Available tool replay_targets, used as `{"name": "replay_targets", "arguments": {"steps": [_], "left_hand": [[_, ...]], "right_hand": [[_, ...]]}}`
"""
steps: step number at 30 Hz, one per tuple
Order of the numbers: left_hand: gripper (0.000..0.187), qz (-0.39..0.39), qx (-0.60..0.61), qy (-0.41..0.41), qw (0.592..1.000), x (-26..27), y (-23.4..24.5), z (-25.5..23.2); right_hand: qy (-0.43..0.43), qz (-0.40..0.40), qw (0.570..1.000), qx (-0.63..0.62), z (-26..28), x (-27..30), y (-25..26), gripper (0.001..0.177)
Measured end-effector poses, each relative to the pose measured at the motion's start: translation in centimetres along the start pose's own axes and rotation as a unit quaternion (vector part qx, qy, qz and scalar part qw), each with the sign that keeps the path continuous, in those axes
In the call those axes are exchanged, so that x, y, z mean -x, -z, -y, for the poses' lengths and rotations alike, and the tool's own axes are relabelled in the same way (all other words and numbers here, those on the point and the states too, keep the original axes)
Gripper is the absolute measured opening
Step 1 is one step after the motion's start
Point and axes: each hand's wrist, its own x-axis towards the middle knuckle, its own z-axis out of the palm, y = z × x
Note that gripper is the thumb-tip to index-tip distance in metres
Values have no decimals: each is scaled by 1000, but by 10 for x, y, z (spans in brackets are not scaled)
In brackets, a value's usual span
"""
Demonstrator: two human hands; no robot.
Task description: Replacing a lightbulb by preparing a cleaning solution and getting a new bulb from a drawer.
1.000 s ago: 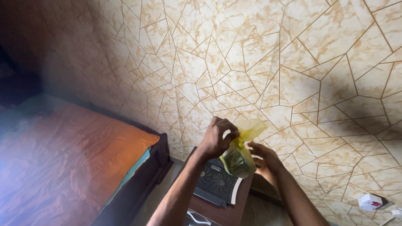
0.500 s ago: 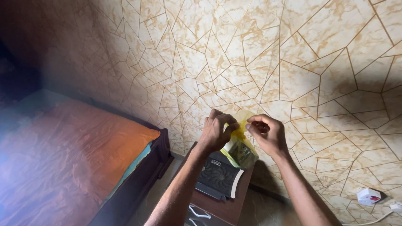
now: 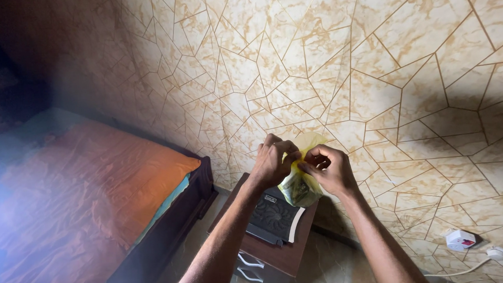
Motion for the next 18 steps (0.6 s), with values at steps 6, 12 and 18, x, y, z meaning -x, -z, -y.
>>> {"name": "replay_targets", "arguments": {"steps": [6, 12, 18], "left_hand": [[15, 14, -4, 5, 1000, -1, -3, 7], [16, 7, 8, 27, 1000, 2, -4, 12], [21, -38, 15, 55, 998, -1, 6, 4]], "right_hand": [[6, -10, 1000, 23, -2, 2, -6, 21], [12, -5, 999, 33, 4, 1, -4, 22], [26, -32, 999, 22, -17, -9, 2, 8]]}}
